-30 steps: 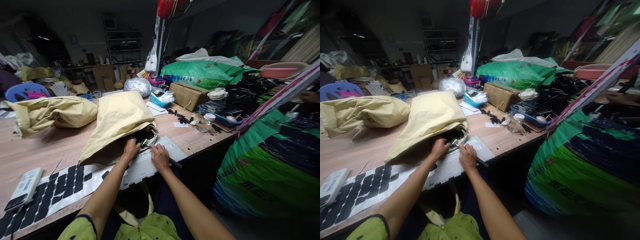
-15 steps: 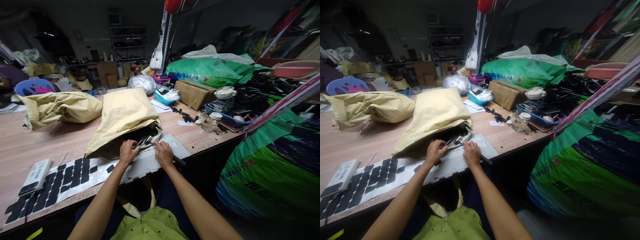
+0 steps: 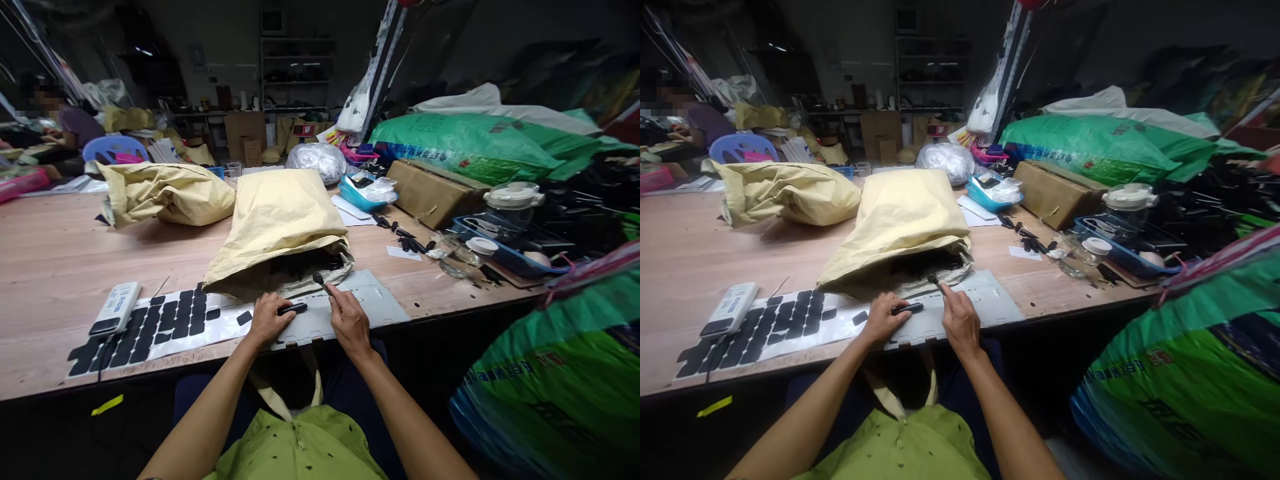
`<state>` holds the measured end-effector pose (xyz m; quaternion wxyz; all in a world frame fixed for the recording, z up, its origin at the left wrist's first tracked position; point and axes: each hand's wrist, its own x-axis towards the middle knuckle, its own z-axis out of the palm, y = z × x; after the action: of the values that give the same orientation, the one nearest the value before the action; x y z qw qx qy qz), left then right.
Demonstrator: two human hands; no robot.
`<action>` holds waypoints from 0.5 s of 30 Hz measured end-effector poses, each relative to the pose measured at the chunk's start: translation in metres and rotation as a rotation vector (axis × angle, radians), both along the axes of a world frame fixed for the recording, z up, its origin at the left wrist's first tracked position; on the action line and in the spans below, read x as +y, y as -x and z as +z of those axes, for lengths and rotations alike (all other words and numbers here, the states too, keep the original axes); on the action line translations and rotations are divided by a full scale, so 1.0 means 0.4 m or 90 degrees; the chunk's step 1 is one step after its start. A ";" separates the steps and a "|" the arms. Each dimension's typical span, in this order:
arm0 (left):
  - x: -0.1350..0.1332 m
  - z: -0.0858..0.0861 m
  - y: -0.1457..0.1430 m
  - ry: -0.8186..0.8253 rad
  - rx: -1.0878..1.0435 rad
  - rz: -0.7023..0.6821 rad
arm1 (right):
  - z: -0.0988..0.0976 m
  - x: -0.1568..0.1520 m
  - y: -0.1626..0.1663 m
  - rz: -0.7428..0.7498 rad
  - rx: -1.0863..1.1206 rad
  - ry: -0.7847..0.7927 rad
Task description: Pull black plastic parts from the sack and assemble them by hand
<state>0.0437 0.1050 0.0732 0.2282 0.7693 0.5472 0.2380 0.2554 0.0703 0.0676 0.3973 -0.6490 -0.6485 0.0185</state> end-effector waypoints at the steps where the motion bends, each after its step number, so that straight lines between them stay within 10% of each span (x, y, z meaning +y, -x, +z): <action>1: 0.000 0.000 -0.001 0.001 0.002 0.000 | 0.002 -0.020 0.012 0.030 0.028 -0.009; 15: -0.002 -0.007 0.000 -0.010 0.030 -0.011 | -0.007 -0.111 0.076 0.120 0.047 0.039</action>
<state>0.0436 0.1042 0.0702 0.2113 0.7813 0.5437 0.2222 0.2250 0.0261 0.0647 0.3976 -0.5955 -0.6909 0.0994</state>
